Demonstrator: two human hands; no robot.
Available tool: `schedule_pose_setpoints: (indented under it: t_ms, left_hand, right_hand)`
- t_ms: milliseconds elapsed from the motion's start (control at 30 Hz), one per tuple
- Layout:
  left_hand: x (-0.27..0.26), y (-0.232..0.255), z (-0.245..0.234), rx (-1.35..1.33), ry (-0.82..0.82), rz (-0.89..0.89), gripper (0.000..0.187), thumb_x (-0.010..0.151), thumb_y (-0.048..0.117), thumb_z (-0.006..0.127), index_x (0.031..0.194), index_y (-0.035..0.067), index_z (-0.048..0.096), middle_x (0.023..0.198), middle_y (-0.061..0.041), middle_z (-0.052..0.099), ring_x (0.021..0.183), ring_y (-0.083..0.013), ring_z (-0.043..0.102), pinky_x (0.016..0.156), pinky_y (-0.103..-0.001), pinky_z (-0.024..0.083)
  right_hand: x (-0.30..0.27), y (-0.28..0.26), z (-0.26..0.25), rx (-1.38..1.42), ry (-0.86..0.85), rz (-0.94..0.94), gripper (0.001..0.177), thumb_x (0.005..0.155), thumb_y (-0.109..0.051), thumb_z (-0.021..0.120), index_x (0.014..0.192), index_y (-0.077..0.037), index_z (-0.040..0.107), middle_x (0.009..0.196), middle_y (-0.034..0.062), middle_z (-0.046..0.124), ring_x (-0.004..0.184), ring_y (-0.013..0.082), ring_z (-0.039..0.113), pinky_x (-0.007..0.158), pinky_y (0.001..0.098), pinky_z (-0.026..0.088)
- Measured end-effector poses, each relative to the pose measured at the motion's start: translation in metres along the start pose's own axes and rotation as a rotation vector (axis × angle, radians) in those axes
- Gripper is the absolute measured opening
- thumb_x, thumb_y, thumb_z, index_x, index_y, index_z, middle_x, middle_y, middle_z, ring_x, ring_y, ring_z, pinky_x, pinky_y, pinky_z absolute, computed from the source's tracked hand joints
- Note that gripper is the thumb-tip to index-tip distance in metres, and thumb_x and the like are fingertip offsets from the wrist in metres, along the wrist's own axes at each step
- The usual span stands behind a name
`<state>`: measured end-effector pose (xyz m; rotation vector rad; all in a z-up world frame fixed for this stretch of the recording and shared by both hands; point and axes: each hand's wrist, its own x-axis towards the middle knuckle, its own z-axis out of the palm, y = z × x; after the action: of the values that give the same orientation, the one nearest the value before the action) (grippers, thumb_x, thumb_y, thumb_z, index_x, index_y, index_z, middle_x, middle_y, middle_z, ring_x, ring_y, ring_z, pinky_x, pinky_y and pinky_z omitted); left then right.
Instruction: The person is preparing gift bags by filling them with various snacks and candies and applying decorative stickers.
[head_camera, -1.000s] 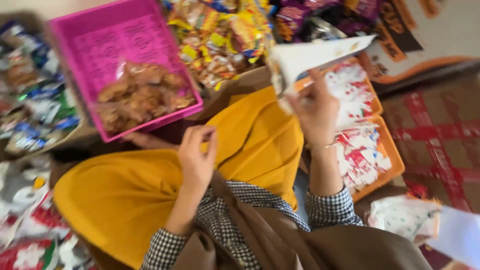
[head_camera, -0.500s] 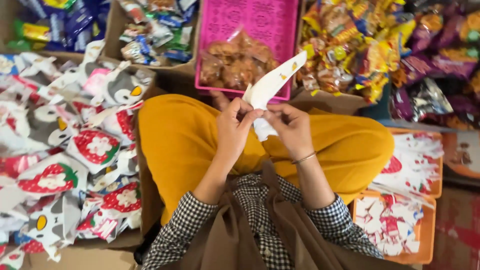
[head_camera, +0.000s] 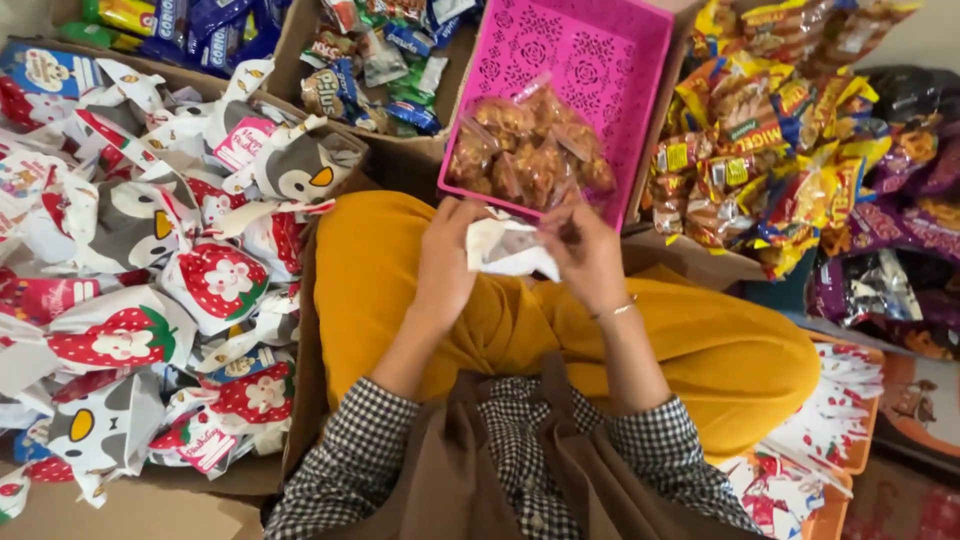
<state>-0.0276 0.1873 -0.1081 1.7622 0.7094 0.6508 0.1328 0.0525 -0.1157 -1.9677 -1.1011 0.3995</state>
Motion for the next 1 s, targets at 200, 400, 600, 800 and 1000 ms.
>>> schedule_pose_setpoints:
  t_ms: [200,400,600,800,1000]
  left_hand:
    - [0.042,-0.033,-0.015,0.189,0.056,-0.021,0.016,0.084,-0.001,0.070,0.096,0.009,0.065,0.087,-0.006,0.051,0.078,-0.0300,0.063,0.075,-0.035,0.053]
    - [0.045,-0.057,-0.010,0.102,0.134,0.018,0.020,0.081,0.004,0.077,0.095,0.009,0.064,0.083,-0.008,0.053,0.078,-0.0298,0.065,0.073,-0.033,0.052]
    - [0.040,-0.049,-0.010,-0.007,0.151,-0.012,0.017,0.083,0.011,0.077,0.097,0.009,0.067,0.081,-0.014,0.063,0.079,-0.0343,0.069,0.074,-0.038,0.056]
    - [0.037,-0.045,-0.011,0.008,0.121,-0.034,0.016,0.084,0.014,0.080,0.094,0.008,0.068,0.075,-0.013,0.064,0.074,-0.0343,0.071,0.070,-0.037,0.057]
    - [0.040,-0.064,-0.011,-0.124,0.031,-0.212,0.030,0.090,0.022,0.071,0.071,0.000,0.062,0.056,-0.021,0.053,0.052,-0.0295,0.056,0.055,-0.039,0.049]
  right_hand:
    - [0.073,0.094,0.021,-0.346,-0.055,0.236,0.028,0.102,-0.019,0.064,0.130,-0.020,0.067,0.118,0.0213,0.069,0.111,0.0462,0.066,0.101,0.0558,0.050]
    - [0.099,0.182,0.088,-0.308,-0.233,0.578,0.104,0.090,-0.023,0.082,0.164,-0.018,0.010,0.160,0.0307,0.027,0.133,0.0568,0.049,0.115,0.0619,0.042]
    - [0.094,0.173,0.051,-0.638,-0.129,0.587,0.071,0.076,-0.047,0.088,0.137,-0.021,0.062,0.129,0.0128,0.057,0.107,0.0467,0.067,0.090,0.0598,0.058]
    - [0.062,-0.015,0.021,0.361,0.233,0.001,0.029,0.098,-0.019,0.078,0.096,-0.013,0.050,0.094,0.0020,0.055,0.095,0.0196,0.059,0.098,0.0377,0.051]
    - [0.025,-0.028,0.058,0.126,0.067,-0.021,0.033,0.092,-0.016,0.081,0.096,-0.003,0.051,0.075,0.0100,0.057,0.079,0.0226,0.061,0.082,0.0390,0.052]
